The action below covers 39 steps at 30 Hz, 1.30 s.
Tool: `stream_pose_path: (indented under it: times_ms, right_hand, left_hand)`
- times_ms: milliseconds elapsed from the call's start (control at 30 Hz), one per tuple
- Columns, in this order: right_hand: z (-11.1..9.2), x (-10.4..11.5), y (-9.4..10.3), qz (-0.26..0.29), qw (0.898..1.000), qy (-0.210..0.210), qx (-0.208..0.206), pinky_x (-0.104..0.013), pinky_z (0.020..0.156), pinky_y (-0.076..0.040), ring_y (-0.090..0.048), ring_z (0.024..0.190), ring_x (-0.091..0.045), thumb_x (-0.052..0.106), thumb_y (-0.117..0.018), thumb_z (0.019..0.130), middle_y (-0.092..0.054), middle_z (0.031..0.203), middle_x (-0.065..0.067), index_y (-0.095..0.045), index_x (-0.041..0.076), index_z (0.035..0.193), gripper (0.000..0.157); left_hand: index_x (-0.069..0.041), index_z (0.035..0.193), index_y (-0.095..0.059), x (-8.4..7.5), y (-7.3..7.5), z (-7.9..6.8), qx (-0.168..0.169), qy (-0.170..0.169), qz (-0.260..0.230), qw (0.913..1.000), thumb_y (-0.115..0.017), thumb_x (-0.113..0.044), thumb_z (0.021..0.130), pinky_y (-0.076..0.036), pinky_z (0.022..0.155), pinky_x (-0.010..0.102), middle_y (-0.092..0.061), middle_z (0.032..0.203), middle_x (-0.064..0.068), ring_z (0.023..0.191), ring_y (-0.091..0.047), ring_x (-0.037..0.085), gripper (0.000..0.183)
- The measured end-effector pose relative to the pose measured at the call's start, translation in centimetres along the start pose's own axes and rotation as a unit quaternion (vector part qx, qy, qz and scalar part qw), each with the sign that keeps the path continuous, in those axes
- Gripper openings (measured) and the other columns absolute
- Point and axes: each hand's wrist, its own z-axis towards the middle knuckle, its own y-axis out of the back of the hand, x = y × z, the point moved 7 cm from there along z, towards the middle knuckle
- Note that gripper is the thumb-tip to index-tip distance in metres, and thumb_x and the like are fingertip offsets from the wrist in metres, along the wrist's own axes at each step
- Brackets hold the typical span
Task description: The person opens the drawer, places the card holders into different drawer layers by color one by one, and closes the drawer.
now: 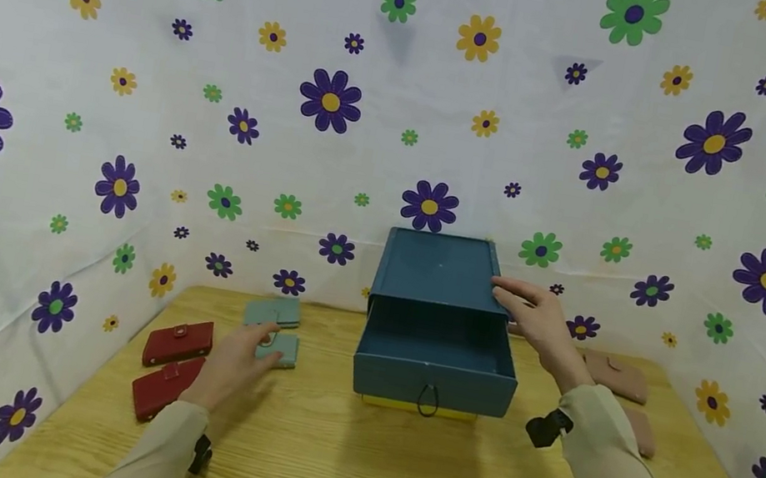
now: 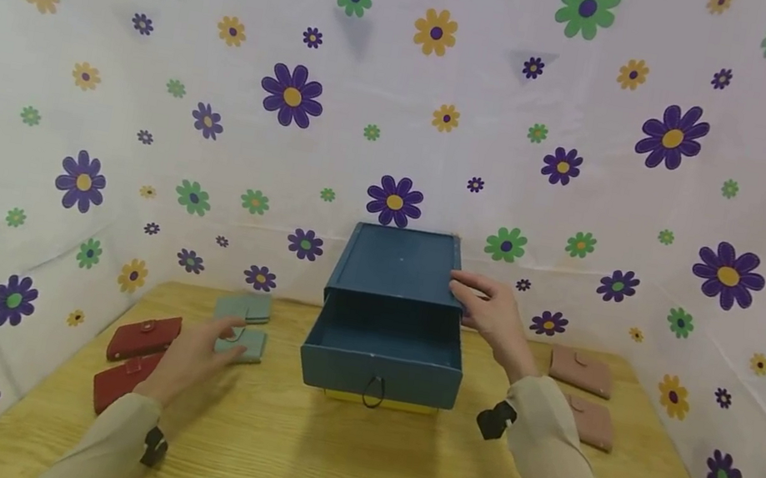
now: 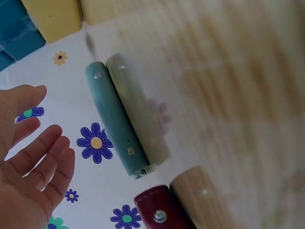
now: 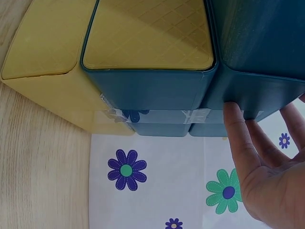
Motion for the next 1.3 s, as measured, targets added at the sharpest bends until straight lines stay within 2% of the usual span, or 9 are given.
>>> stream_pose_path:
  times_ms: [267,500,700,833,1033,1300]
  right_hand:
    - [0.0,0.0,-0.2,0.001,1.000,0.000,-0.003,-0.061,0.103,-0.041,-0.045,0.135,-0.043,0.039,-0.055,0.100,-0.040,0.153,-0.017,-0.050,0.012,0.144,0.052]
    - [-0.2,0.0,-0.1,0.002,1.000,0.002,0.001,-0.060,0.103,-0.041,-0.045,0.135,-0.042,0.039,-0.055,0.100,-0.040,0.153,-0.017,-0.050,0.011,0.144,0.052]
    - [-0.1,0.1,0.0,0.007,1.000,0.001,-0.002,-0.060,0.103,-0.041,-0.045,0.135,-0.042,0.038,-0.056,0.100,-0.040,0.153,-0.016,-0.051,0.012,0.144,0.052]
    - [-0.1,0.0,-0.2,0.008,1.000,0.001,-0.002,-0.059,0.102,-0.043,-0.047,0.134,-0.042,0.038,-0.056,0.100,-0.041,0.153,-0.017,-0.051,0.011,0.144,0.052]
    - [-0.1,0.0,-0.2,0.018,1.000,0.005,-0.002,-0.061,0.102,-0.041,-0.047,0.133,-0.043,0.036,-0.056,0.100,-0.041,0.152,-0.018,-0.051,0.010,0.144,0.051]
    - [0.0,0.1,-0.1,0.010,1.000,0.002,-0.004,-0.061,0.102,-0.041,-0.047,0.133,-0.043,0.036,-0.055,0.100,-0.041,0.152,-0.018,-0.051,0.010,0.144,0.051]
  left_hand:
    - [-0.001,0.135,-0.055,2.4,-1.1,0.2,0.055,0.044,-0.008,0.9975,-0.073,-0.024,0.088,-0.049,0.093,0.056,-0.061,0.128,0.023,0.114,-0.059,0.040,0.055]
    - [-0.002,0.142,-0.048,3.8,-2.1,0.6,0.115,0.093,-0.025,0.9887,-0.075,-0.028,0.087,-0.044,0.101,0.058,-0.053,0.140,0.023,0.126,-0.051,0.043,0.066]
    - [-0.002,0.143,-0.046,4.6,-2.5,1.1,0.142,0.112,-0.021,0.9833,-0.077,-0.030,0.085,-0.042,0.102,0.060,-0.050,0.142,0.025,0.129,-0.048,0.045,0.071]
    - [0.003,0.143,-0.044,5.1,-2.9,1.0,0.157,0.132,-0.018,0.9786,-0.076,-0.030,0.085,-0.041,0.103,0.060,-0.048,0.142,0.028,0.129,-0.047,0.046,0.074]
    - [0.007,0.138,-0.046,5.6,-3.5,0.9,0.171,0.138,-0.012,0.9755,-0.077,-0.029,0.084,-0.045,0.099,0.057,-0.050,0.137,0.032,0.122,-0.053,0.044,0.072]
    - [0.004,0.130,-0.050,5.8,-3.8,1.2,0.189,0.151,-0.006,0.9703,-0.077,-0.034,0.083,-0.047,0.095,0.055,-0.055,0.132,0.029,0.115,-0.057,0.041,0.065]
